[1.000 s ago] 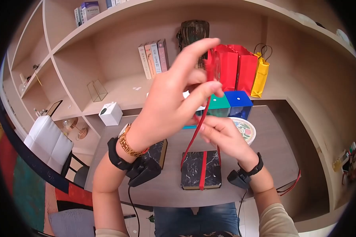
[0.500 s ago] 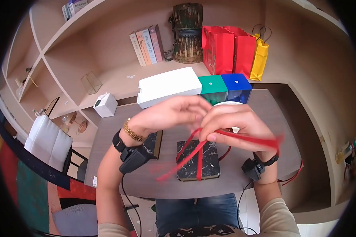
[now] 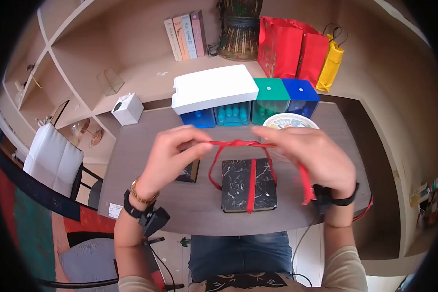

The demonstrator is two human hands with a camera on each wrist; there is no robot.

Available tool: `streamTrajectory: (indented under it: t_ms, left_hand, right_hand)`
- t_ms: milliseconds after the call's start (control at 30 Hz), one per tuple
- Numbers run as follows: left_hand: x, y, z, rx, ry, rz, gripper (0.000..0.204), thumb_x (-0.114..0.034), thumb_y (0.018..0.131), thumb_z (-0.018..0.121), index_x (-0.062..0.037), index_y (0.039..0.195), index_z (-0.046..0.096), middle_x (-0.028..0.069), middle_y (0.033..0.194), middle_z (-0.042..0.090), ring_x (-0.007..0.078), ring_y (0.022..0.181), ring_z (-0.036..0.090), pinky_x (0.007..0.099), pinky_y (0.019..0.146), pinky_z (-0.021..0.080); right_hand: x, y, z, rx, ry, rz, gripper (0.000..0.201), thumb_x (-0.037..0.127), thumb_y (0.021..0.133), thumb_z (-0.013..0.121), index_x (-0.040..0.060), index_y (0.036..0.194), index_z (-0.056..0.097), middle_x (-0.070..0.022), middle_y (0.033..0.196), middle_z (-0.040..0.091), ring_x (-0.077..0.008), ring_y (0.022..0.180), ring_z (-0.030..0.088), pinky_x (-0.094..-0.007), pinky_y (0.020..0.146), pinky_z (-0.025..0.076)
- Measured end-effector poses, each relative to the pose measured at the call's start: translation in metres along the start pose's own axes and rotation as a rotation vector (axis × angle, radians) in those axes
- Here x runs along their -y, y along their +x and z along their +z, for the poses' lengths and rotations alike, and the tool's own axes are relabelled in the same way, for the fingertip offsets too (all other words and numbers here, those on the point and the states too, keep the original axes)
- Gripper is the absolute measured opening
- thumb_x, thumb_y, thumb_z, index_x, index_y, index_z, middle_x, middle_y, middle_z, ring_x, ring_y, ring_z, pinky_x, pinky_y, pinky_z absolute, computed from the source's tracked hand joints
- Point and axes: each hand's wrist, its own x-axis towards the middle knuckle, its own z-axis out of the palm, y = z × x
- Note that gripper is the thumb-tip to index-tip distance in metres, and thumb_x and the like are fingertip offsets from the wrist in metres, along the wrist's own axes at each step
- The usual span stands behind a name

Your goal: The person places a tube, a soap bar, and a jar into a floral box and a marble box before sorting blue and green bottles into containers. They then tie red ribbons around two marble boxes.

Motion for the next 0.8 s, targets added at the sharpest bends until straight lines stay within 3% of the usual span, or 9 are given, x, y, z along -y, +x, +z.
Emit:
streamTrajectory:
  t_ms: [167,267,333,433,533,567,600,733,800]
  left_hand:
    - [0.031,-0.061,-0.019,-0.268,0.542,-0.031,0.007,-0.004,0.087,0.075,0.0000,0.091,0.071,0.0091,0.077,0.065,0.0153,0.065,0.060,0.0282,0.059,0.048]
    - [0.045,-0.087,-0.027,-0.291,0.699,-0.130,0.006,-0.003,0.086,0.075,-0.0006,0.088,0.070,0.0103,0.075,0.064,0.0173,0.060,0.056,0.0290,0.056,0.045]
    - [0.056,-0.095,-0.027,-0.235,0.766,-0.143,0.005,-0.005,0.087,0.073,-0.0017,0.089,0.070,0.0104,0.081,0.065,0.0247,0.066,0.062,0.0327,0.058,0.048]
    - [0.066,-0.100,-0.016,-0.190,0.863,-0.034,0.013,-0.005,0.089,0.069,-0.0037,0.102,0.068,0.0117,0.099,0.066,0.0306,0.074,0.067,0.0378,0.063,0.053]
    - [0.052,-0.085,0.020,-0.132,0.834,0.046,0.027,-0.003,0.090,0.066,-0.0044,0.117,0.062,0.0143,0.119,0.063,0.0346,0.086,0.068,0.0417,0.070,0.056]
    - [0.050,-0.082,0.030,-0.077,0.765,0.029,0.031,-0.001,0.090,0.066,-0.0042,0.121,0.060,0.0159,0.123,0.061,0.0351,0.090,0.068,0.0419,0.072,0.056]
    - [0.049,-0.079,0.039,-0.023,0.695,0.013,0.036,0.000,0.090,0.066,-0.0039,0.124,0.058,0.0176,0.128,0.059,0.0357,0.095,0.068,0.0421,0.075,0.056]
    - [0.069,-0.061,0.065,-0.006,0.646,0.020,0.032,0.000,0.090,0.066,-0.0026,0.121,0.058,0.0151,0.111,0.066,0.0350,0.085,0.068,0.0398,0.071,0.055]
    - [0.081,-0.052,0.065,0.023,0.555,0.009,0.030,-0.001,0.090,0.068,-0.0029,0.119,0.059,0.0125,0.094,0.068,0.0303,0.074,0.067,0.0363,0.065,0.053]
  right_hand:
    - [-0.037,-0.050,-0.026,0.181,-0.213,0.240,0.024,0.004,0.085,0.063,0.0032,0.109,0.064,-0.0182,0.093,0.072,-0.0381,0.086,0.070,-0.0422,0.074,0.054]
    - [-0.054,-0.100,-0.025,0.321,-0.191,0.510,0.019,0.003,0.085,0.063,0.0023,0.104,0.063,-0.0178,0.091,0.072,-0.0382,0.082,0.069,-0.0421,0.072,0.054]
    - [-0.068,-0.136,-0.015,0.346,-0.096,0.649,0.018,0.002,0.084,0.062,0.0018,0.102,0.062,-0.0169,0.089,0.072,-0.0374,0.079,0.069,-0.0417,0.071,0.053]
    - [-0.064,-0.158,0.001,0.468,-0.281,0.697,0.032,-0.004,0.079,0.062,0.0019,0.110,0.063,-0.0176,0.100,0.072,-0.0372,0.091,0.069,-0.0424,0.080,0.055]
    - [-0.044,-0.156,0.019,0.247,-0.425,0.521,0.053,-0.011,0.072,0.059,0.0036,0.123,0.061,-0.0188,0.117,0.069,-0.0385,0.109,0.065,-0.0442,0.093,0.053]
    - [-0.036,-0.150,0.023,0.242,-0.351,0.526,0.069,-0.015,0.067,0.057,0.0044,0.133,0.057,-0.0201,0.131,0.062,-0.0409,0.123,0.057,-0.0460,0.104,0.049]
    - [-0.028,-0.137,0.027,0.205,-0.260,0.456,0.069,-0.014,0.066,0.056,0.0038,0.133,0.057,-0.0203,0.132,0.061,-0.0397,0.125,0.056,-0.0466,0.106,0.047]
    - [-0.005,-0.105,0.064,0.154,-0.035,0.386,0.072,-0.008,0.073,0.054,0.0047,0.143,0.047,-0.0211,0.137,0.058,-0.0384,0.127,0.055,-0.0481,0.109,0.043]
    - [-0.010,-0.097,0.082,0.119,0.027,0.423,0.064,-0.004,0.082,0.055,0.0040,0.145,0.044,-0.0200,0.129,0.058,-0.0355,0.112,0.062,-0.0452,0.097,0.049]
